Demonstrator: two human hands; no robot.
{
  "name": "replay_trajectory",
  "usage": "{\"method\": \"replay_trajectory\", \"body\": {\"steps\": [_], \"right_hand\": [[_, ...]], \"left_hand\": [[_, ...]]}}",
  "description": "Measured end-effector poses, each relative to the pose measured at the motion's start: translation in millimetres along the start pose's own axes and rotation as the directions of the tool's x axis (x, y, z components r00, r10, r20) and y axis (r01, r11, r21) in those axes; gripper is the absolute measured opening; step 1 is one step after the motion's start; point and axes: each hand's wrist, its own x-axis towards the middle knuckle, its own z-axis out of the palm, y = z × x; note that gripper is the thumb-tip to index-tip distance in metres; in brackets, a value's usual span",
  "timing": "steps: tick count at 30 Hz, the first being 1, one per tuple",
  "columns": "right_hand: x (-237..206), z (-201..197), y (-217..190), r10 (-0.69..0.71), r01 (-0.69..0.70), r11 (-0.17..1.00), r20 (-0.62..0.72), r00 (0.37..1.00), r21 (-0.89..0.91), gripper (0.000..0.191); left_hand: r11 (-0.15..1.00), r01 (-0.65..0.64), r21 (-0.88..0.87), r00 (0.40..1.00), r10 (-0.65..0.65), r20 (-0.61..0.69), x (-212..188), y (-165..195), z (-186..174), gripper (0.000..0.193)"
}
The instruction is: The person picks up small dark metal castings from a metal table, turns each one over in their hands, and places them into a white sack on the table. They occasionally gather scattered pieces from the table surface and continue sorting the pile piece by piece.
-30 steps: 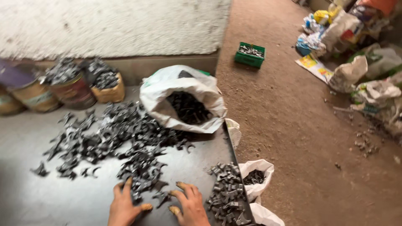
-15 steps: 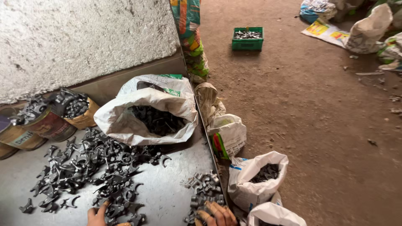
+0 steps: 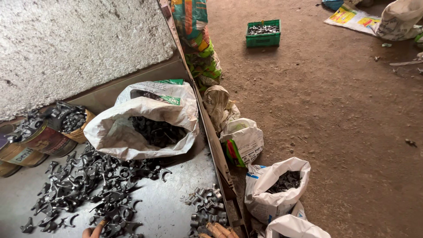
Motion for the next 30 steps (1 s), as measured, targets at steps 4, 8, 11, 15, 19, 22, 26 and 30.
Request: {"method": "replay_trajectory", "body": {"steps": [4, 8, 11, 15, 19, 22, 26, 30], "right_hand": [[1.0, 0.7, 1.9, 0.002, -0.002, 1.0, 0.007, 1.0, 0.006, 0.023], [3.0, -2.7, 1.5, 0.003, -0.003, 1.0, 0.015, 1.0, 0.004, 0.024], [9.2, -6.8, 0.5, -0.001, 0.001, 1.0, 0.019, 1.0, -0.003, 0.024], [20.6, -17.4, -3.5, 0.002, -0.001, 1.0, 0.033, 0.999, -0.005, 0.025], [37.7, -30.1, -5.9, 0.024, -0.024, 0.999, 0.004, 1.0, 0.029, 0.026], [55.7, -39.4, -8.3, 0.121, -0.111, 0.987, -0.078, 0.99, 0.117, 0.026], [85.4, -54.5, -3.6, 0.378, -0.3, 0.891, -0.191, 0.906, 0.342, 0.027], [136.7, -53.9, -23.4, 0.451, -0.327, 0.797, -0.141, 0.881, 0.507, 0.028]], "left_hand": [[1.0, -0.001, 0.01, 1.0, 0.001, 0.008, -1.5, 5.6, -2.8, 0.132], [1.0, -0.012, 0.018, 1.0, 0.012, 0.019, -1.4, 8.5, -5.3, 0.132], [1.0, -0.022, 0.018, 1.0, 0.022, 0.023, -2.0, 6.8, -6.1, 0.132], [0.998, -0.058, 0.024, 0.996, 0.057, 0.064, -10.2, 3.0, -5.7, 0.132], [0.993, 0.011, 0.116, 0.972, -0.038, 0.233, -24.1, 1.6, -10.0, 0.133], [0.999, 0.005, 0.042, 0.966, -0.016, 0.258, -31.5, 3.3, -14.8, 0.136], [0.994, 0.001, -0.107, 0.958, 0.03, 0.284, -41.6, -2.1, -26.0, 0.126], [0.956, -0.098, -0.277, 0.977, 0.145, 0.155, -49.8, -9.1, -23.3, 0.121]]}}
